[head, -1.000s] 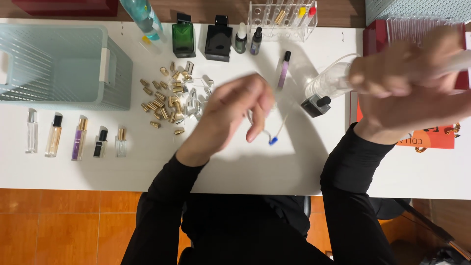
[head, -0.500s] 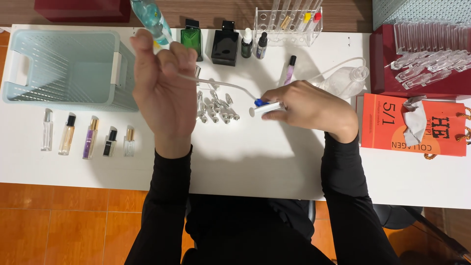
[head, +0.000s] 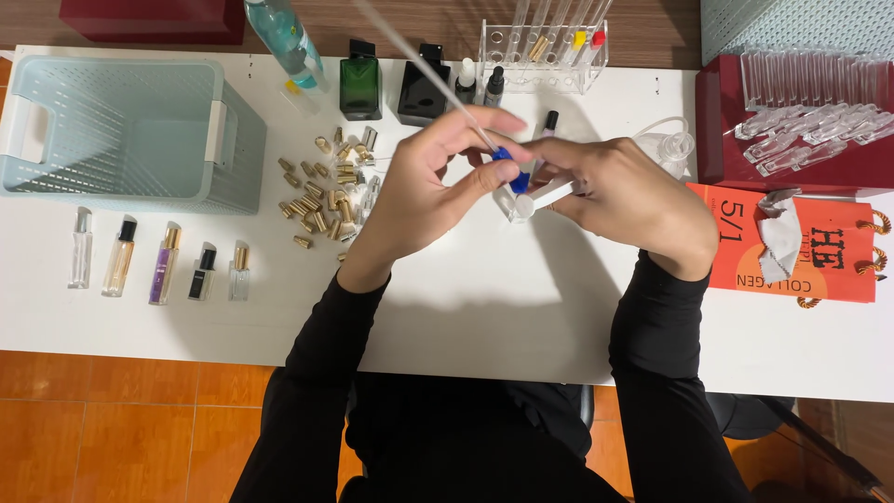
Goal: The recorder is using a syringe to transfer liquid perfume from a larger source into a small travel-sized vial.
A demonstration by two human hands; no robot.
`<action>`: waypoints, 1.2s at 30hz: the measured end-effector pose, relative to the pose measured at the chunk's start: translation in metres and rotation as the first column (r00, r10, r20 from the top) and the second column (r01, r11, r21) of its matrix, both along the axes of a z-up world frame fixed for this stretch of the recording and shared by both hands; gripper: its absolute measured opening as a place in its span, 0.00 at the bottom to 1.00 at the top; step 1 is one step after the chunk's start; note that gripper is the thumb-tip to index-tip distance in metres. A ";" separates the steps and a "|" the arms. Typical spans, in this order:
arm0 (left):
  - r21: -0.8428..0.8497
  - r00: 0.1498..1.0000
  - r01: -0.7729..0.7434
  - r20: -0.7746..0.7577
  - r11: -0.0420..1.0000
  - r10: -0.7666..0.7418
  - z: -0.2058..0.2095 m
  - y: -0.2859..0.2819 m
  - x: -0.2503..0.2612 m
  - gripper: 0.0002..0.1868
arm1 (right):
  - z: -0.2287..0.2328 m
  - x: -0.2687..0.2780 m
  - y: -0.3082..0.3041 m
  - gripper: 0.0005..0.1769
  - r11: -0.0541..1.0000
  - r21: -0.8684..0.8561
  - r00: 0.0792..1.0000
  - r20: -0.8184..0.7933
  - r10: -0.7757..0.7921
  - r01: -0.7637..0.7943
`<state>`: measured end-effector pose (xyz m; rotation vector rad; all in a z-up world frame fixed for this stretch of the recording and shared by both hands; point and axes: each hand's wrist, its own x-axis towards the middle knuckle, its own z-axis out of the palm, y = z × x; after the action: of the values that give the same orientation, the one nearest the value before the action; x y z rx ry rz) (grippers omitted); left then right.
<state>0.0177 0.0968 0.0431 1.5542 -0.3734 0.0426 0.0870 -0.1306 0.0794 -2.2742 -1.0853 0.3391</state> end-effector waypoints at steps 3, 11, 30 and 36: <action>0.000 0.979 -0.042 0.201 0.999 0.041 -0.001 0.002 -0.001 0.17 | 0.000 -0.001 -0.002 0.30 0.998 0.060 1.000 -0.019 0.007 -0.006; -0.065 0.978 -0.205 0.016 0.977 0.207 0.008 0.002 -0.006 0.18 | 0.003 -0.002 -0.002 0.34 0.996 -0.083 1.000 -0.002 -0.009 0.009; -0.040 0.958 -0.234 0.160 0.971 0.238 0.003 0.000 -0.010 0.09 | 0.010 -0.015 0.013 0.18 0.981 0.189 0.998 0.016 -0.056 0.052; -0.056 0.952 -0.191 0.231 0.980 0.199 -0.009 0.004 -0.010 0.05 | 0.010 -0.017 0.013 0.15 0.948 0.318 1.000 -0.006 0.020 -0.017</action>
<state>0.0078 0.1010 0.0346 1.5524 -0.4027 0.3890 0.0703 -0.1180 0.0893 -1.9749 -1.0728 0.1664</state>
